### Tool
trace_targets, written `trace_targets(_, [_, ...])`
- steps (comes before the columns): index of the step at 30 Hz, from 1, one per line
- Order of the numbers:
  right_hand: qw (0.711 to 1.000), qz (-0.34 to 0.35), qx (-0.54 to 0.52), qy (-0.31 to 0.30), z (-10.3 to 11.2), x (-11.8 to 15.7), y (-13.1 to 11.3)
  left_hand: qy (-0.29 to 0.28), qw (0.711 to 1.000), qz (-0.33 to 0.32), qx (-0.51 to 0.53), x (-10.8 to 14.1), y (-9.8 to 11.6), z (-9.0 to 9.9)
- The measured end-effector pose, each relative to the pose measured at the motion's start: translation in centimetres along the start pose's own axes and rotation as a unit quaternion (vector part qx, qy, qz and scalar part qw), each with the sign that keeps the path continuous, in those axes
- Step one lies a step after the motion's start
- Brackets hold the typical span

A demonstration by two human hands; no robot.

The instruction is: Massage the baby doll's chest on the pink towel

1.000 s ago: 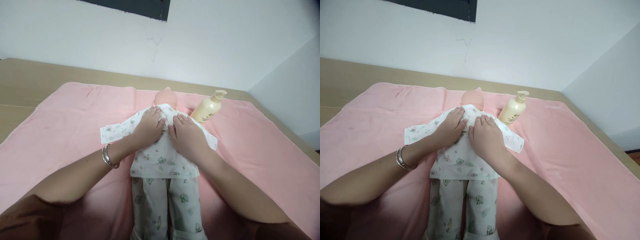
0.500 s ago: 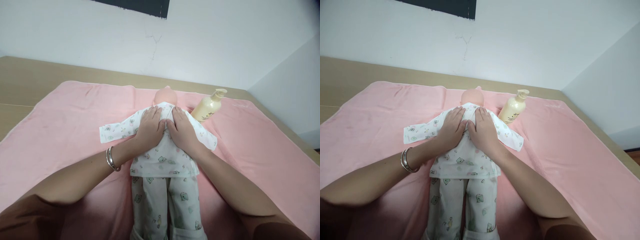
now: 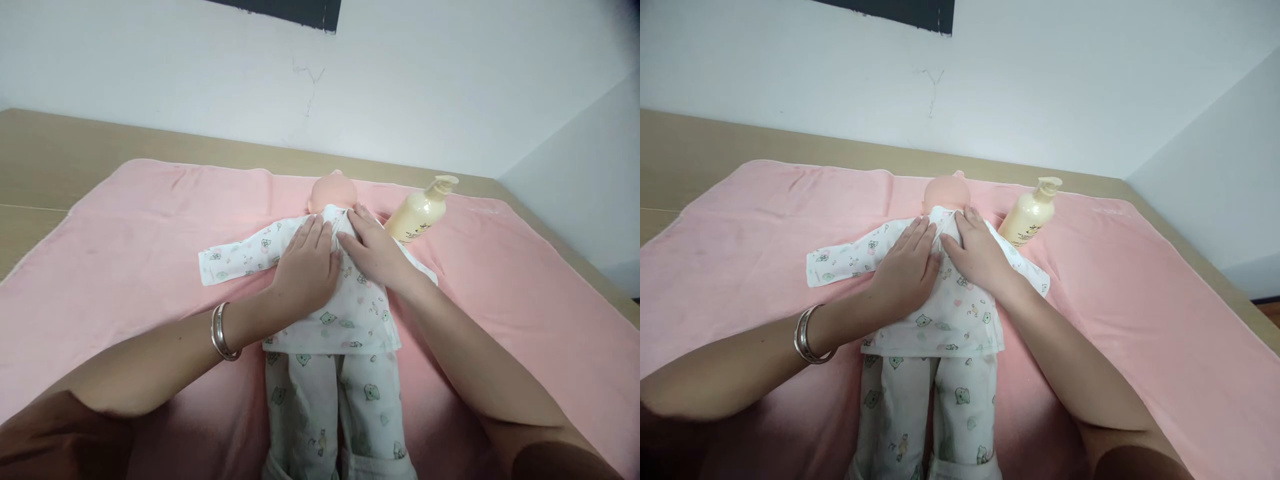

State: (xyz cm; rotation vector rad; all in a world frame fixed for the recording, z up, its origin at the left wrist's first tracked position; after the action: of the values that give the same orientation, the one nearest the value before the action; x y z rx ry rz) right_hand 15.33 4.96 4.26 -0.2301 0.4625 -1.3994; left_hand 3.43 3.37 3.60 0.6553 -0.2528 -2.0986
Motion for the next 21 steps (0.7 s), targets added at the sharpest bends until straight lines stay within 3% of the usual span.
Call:
trace_targets(4, [0.998, -0.007, 0.055, 0.003, -0.1, 1.1, -1.0, -0.025, 1.0, -0.01, 0.005, -0.7, -0.7, 0.1])
trace_targets(9, [0.991, 0.043, 0.126, 0.03, -0.4, 3.6, -4.2, -0.041, 0.999, -0.019, 0.007, -2.3, -2.3, 0.0])
trace_targets(17, [0.998, 0.006, 0.053, 0.025, 0.2, 0.4, -0.4, -0.004, 0.999, -0.026, -0.04, 0.7, 1.0, 0.0])
trace_targets(21, [0.994, 0.015, 0.105, 0.03, -0.2, 1.4, -1.5, 0.009, 0.998, -0.041, -0.038, 0.3, 0.7, 0.6])
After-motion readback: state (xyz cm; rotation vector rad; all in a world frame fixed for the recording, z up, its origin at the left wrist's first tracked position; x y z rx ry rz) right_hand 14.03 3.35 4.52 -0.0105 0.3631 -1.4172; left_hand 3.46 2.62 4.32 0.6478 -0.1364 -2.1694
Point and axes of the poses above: each hand's wrist, its own x-axis away from the middle knuckle, its own z-axis out of the back of the hand, y = z × x, the point moved 7 cm from there along -x, towards the middle knuckle, and after that the axes turned 2 degrees about z, right-handed, at the moved point
